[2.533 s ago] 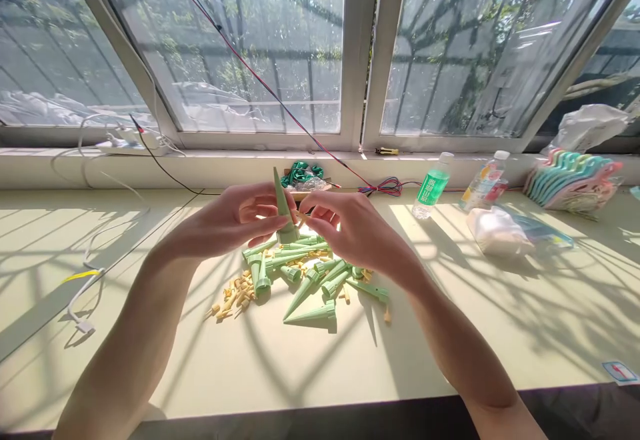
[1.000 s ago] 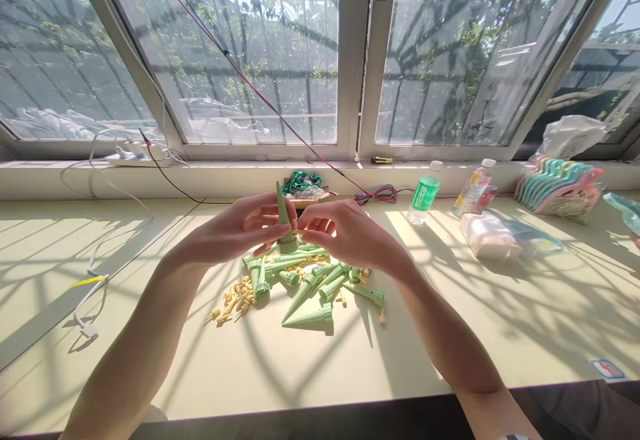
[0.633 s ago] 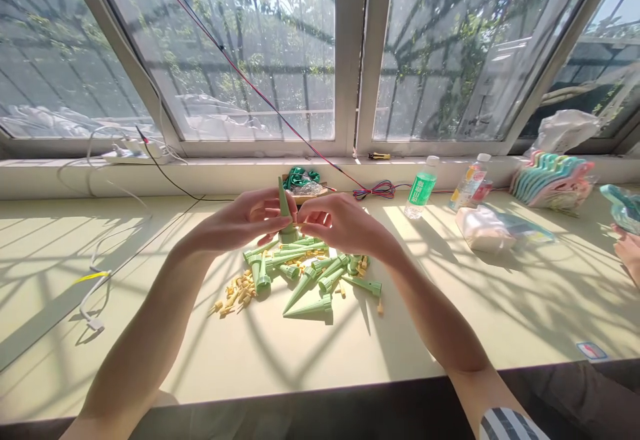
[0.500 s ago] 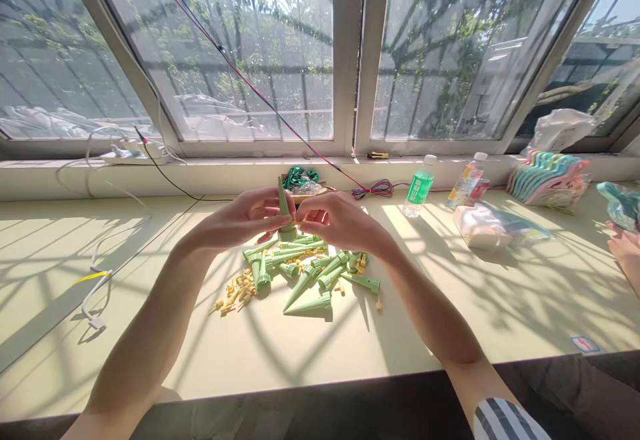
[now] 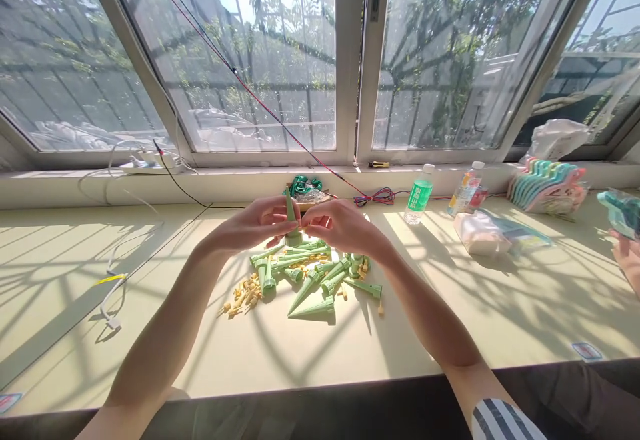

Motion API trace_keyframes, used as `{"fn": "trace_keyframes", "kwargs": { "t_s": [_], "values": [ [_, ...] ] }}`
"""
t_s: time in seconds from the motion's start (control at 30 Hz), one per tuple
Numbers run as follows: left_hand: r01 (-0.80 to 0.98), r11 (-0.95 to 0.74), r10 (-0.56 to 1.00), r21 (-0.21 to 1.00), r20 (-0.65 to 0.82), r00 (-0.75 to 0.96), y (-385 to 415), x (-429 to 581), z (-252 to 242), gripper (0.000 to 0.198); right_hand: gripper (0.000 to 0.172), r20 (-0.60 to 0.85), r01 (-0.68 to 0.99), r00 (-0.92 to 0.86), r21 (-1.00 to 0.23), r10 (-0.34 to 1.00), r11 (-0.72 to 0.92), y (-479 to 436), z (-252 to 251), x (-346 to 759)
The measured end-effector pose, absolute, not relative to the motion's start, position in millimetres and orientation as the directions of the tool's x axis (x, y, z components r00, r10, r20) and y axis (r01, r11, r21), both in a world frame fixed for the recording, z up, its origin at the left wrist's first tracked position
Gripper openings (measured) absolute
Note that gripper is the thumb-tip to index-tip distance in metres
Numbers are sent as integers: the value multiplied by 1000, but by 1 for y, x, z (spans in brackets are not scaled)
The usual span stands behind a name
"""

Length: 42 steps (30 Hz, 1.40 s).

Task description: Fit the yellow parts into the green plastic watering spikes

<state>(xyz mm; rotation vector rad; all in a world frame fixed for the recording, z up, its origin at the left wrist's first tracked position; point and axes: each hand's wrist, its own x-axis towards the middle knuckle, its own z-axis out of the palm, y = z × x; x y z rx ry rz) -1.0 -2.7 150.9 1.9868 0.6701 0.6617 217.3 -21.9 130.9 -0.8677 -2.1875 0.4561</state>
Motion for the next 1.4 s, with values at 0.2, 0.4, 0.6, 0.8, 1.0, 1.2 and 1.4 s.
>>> {"fn": "trace_keyframes", "kwargs": {
  "t_s": [0.2, 0.4, 0.6, 0.8, 1.0, 1.2, 1.4],
  "values": [
    [145, -421, 662, 896, 194, 724, -5, -1, 153, 32, 15, 474, 436, -515, -572, 714, 695, -25, 133, 218],
    [164, -458, 658, 874, 209, 724, -5, -4, 153, 32, 14, 473, 431, -515, -578, 715, 693, -27, 135, 217],
    [199, -496, 648, 845, 207, 733, -2, -6, 149, 31, 11, 462, 427, -536, -574, 707, 699, -26, 134, 216],
    [227, -491, 661, 841, 190, 726, -2, -3, 148, 31, 9, 448, 445, -533, -573, 718, 688, -22, 132, 215],
    [279, -495, 661, 823, 149, 735, 5, -2, 143, 33, 7, 362, 488, -538, -603, 761, 631, -17, 127, 211],
    [297, -488, 655, 820, 120, 746, 6, -1, 140, 30, 9, 295, 525, -542, -612, 787, 591, -16, 127, 210],
    [317, -440, 669, 840, 71, 740, 5, 0, 138, 31, 10, 244, 549, -553, -612, 796, 569, -18, 129, 209]
  ]
}}
